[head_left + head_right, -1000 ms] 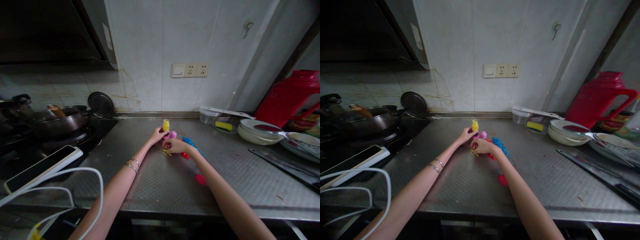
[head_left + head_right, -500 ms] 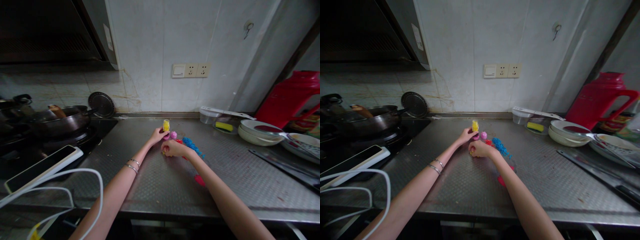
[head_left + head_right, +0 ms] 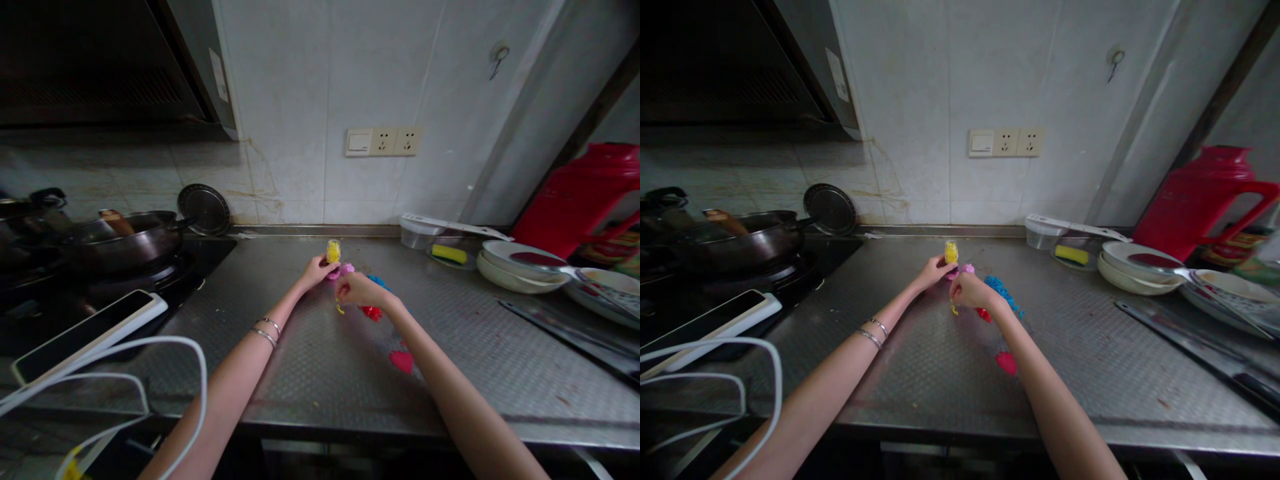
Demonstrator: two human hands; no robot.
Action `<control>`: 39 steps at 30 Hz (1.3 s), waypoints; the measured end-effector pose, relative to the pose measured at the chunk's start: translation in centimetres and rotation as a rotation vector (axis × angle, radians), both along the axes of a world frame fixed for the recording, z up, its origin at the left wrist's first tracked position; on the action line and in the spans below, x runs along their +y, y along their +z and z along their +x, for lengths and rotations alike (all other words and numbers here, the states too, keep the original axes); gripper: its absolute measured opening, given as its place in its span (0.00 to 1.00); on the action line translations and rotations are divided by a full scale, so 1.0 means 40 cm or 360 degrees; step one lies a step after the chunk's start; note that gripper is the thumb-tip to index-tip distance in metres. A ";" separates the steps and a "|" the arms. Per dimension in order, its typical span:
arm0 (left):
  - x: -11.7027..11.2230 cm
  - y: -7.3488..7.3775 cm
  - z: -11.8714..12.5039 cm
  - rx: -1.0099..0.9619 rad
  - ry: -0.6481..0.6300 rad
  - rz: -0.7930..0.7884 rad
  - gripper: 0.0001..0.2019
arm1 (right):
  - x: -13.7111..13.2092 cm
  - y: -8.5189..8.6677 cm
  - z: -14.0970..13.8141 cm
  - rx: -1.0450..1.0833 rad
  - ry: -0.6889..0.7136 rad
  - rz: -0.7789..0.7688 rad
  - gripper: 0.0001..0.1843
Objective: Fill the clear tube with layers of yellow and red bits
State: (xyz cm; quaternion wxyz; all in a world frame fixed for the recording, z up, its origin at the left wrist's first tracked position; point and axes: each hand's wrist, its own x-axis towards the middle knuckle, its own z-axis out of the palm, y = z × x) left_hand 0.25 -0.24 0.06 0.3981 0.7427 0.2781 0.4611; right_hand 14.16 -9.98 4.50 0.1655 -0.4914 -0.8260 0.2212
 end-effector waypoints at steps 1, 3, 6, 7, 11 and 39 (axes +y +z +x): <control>0.000 0.000 0.000 0.0001 0.0000 -0.0002 0.18 | -0.001 -0.002 0.001 -0.0027 0.0005 -0.0046 0.13; 0.002 -0.001 -0.001 0.0009 0.0011 -0.0014 0.18 | -0.003 -0.004 0.000 -0.0071 0.0025 -0.0148 0.11; 0.005 -0.004 -0.001 0.0015 0.0029 -0.0032 0.19 | -0.006 -0.004 -0.005 -0.0117 0.0040 -0.0247 0.08; 0.006 -0.004 -0.001 0.0015 0.0031 -0.0035 0.19 | -0.008 -0.003 -0.007 -0.0133 0.0035 -0.0250 0.07; 0.007 -0.005 -0.001 0.0024 0.0028 -0.0020 0.18 | -0.014 0.003 -0.015 -0.0214 0.0002 -0.0176 0.08; -0.011 0.011 -0.003 0.0076 0.0056 0.0015 0.15 | 0.054 0.095 0.026 0.0354 -0.0379 0.0279 0.11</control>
